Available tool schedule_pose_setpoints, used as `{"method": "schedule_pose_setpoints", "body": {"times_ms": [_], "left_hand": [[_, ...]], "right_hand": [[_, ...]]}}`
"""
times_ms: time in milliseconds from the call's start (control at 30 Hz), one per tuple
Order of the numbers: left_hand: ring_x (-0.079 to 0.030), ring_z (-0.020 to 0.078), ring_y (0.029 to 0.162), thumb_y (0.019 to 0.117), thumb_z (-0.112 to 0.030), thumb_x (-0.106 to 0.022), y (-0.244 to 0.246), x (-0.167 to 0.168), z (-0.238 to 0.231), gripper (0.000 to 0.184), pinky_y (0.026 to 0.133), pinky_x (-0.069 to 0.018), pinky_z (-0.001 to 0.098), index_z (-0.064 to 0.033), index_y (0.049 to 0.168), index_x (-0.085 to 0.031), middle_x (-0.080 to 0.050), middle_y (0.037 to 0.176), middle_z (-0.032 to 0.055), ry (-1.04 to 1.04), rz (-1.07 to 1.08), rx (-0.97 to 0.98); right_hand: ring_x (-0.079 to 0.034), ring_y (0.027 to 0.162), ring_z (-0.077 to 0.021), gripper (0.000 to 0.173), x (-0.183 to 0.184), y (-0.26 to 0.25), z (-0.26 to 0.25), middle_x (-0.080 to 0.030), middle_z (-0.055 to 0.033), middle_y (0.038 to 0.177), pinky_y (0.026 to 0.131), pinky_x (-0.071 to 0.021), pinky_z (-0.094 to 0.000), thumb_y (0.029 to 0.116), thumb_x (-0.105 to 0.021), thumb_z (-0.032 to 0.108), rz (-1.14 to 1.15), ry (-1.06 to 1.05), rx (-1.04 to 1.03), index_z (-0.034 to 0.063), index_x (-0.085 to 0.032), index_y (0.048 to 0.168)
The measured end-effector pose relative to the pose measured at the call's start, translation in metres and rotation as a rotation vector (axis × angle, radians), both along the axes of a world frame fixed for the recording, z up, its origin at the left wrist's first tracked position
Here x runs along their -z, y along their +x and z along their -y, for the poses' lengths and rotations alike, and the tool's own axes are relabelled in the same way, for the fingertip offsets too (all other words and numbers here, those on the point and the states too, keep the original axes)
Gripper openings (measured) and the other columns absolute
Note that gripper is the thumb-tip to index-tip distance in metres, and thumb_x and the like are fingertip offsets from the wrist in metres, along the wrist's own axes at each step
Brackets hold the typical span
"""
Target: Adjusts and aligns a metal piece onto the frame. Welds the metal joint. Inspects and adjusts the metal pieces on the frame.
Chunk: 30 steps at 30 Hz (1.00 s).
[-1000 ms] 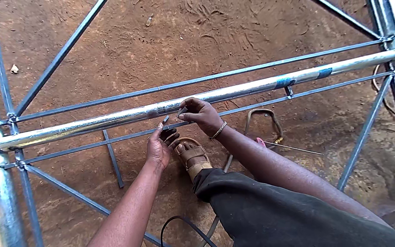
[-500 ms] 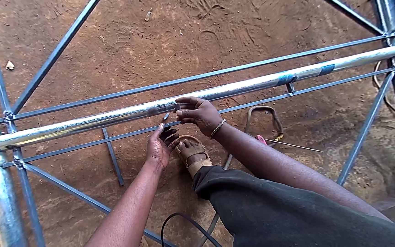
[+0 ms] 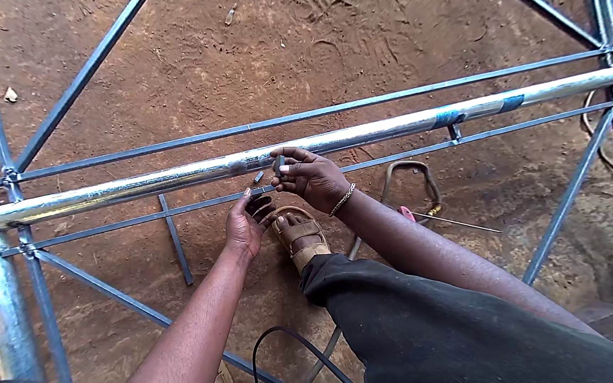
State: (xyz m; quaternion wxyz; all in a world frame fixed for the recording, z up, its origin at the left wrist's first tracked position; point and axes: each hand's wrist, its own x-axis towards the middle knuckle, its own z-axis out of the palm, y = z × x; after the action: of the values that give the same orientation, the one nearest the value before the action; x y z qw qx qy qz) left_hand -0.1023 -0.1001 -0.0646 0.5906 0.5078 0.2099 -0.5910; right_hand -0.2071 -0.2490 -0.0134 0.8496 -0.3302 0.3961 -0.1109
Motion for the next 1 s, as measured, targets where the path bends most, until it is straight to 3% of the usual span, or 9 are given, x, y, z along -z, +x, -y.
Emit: {"method": "schedule_pose_setpoints", "body": {"times_ms": [133, 233, 367, 433, 567, 767, 1000], "left_hand": [[-0.071, 0.0259, 0.096, 0.1091, -0.041, -0.042, 0.001, 0.002, -0.001, 0.042, 0.085, -0.0581, 0.0463, -0.0059, 0.117, -0.064, -0.072, 0.106, 0.0118, -0.011, -0.002, -0.010], [-0.071, 0.0257, 0.096, 0.1090, -0.041, -0.042, 0.000, 0.002, -0.001, 0.042, 0.085, -0.0581, 0.0461, -0.0056, 0.117, -0.063, -0.072, 0.107, 0.0116, -0.019, -0.006, -0.016], [-0.071, 0.0250, 0.097, 0.1090, -0.041, -0.042, 0.000, 0.002, -0.001, 0.042, 0.086, -0.0575, 0.0457, -0.0057, 0.115, -0.063, -0.072, 0.106, 0.0109, -0.010, -0.004, -0.023], [-0.071, 0.0247, 0.097, 0.1090, -0.041, -0.043, 0.000, 0.002, 0.000, 0.041, 0.087, -0.0573, 0.0457, -0.0059, 0.115, -0.063, -0.071, 0.106, 0.0102, -0.007, 0.001, -0.023], [-0.070, 0.0264, 0.097, 0.1071, -0.030, -0.053, -0.002, 0.002, 0.003, 0.030, 0.085, -0.0584, 0.0455, -0.0062, 0.123, -0.060, -0.070, 0.110, 0.0129, -0.009, -0.004, -0.064], [-0.070, 0.0275, 0.098, 0.1046, -0.024, -0.058, -0.003, 0.003, 0.009, 0.028, 0.086, -0.0589, 0.0450, -0.0044, 0.125, -0.061, -0.070, 0.112, 0.0156, 0.010, 0.009, -0.089], [-0.072, 0.0277, 0.099, 0.1034, -0.023, -0.060, 0.004, 0.007, 0.008, 0.029, 0.087, -0.0592, 0.0445, -0.0015, 0.123, -0.064, -0.072, 0.112, 0.0165, 0.005, 0.018, -0.055]], "right_hand": [[-0.072, 0.082, -0.0209, 0.029, 0.002, -0.001, 0.000, -0.068, -0.0131, 0.100, 0.080, -0.0632, -0.0381, 0.1056, -0.047, 0.002, 0.012, 0.008, 0.036, 0.0040, -0.060, 0.132], [-0.073, 0.084, -0.0217, 0.029, 0.001, -0.001, 0.000, -0.069, -0.0134, 0.101, 0.081, -0.0636, -0.0380, 0.1031, -0.054, 0.000, -0.016, -0.046, 0.012, 0.0030, -0.059, 0.131], [-0.073, 0.083, -0.0211, 0.043, 0.000, 0.010, -0.002, -0.071, -0.0143, 0.102, 0.075, -0.0640, -0.0359, 0.0942, -0.069, -0.003, -0.269, -0.339, -0.069, 0.0028, -0.059, 0.135], [-0.074, 0.086, -0.0168, 0.041, 0.005, 0.014, -0.003, -0.074, -0.0106, 0.105, 0.078, -0.0621, -0.0331, 0.0917, -0.073, -0.001, -0.401, -0.499, -0.127, 0.0043, -0.058, 0.130], [-0.074, 0.093, -0.0108, 0.022, 0.016, 0.016, -0.006, -0.077, -0.0046, 0.104, 0.090, -0.0609, -0.0323, 0.0899, -0.077, 0.005, -0.456, -0.677, -0.267, 0.0062, -0.072, 0.112], [-0.069, 0.087, -0.0131, 0.018, 0.017, 0.025, -0.011, -0.075, 0.0008, 0.098, 0.085, -0.0564, -0.0425, 0.0895, -0.080, 0.020, -0.643, -0.853, -0.420, 0.0164, -0.076, 0.106], [-0.071, 0.101, -0.0207, 0.018, 0.006, 0.033, 0.002, -0.077, 0.0002, 0.103, 0.090, -0.0542, -0.0546, 0.0915, -0.077, 0.027, -0.762, -0.955, -0.836, 0.0206, -0.080, 0.108]]}}
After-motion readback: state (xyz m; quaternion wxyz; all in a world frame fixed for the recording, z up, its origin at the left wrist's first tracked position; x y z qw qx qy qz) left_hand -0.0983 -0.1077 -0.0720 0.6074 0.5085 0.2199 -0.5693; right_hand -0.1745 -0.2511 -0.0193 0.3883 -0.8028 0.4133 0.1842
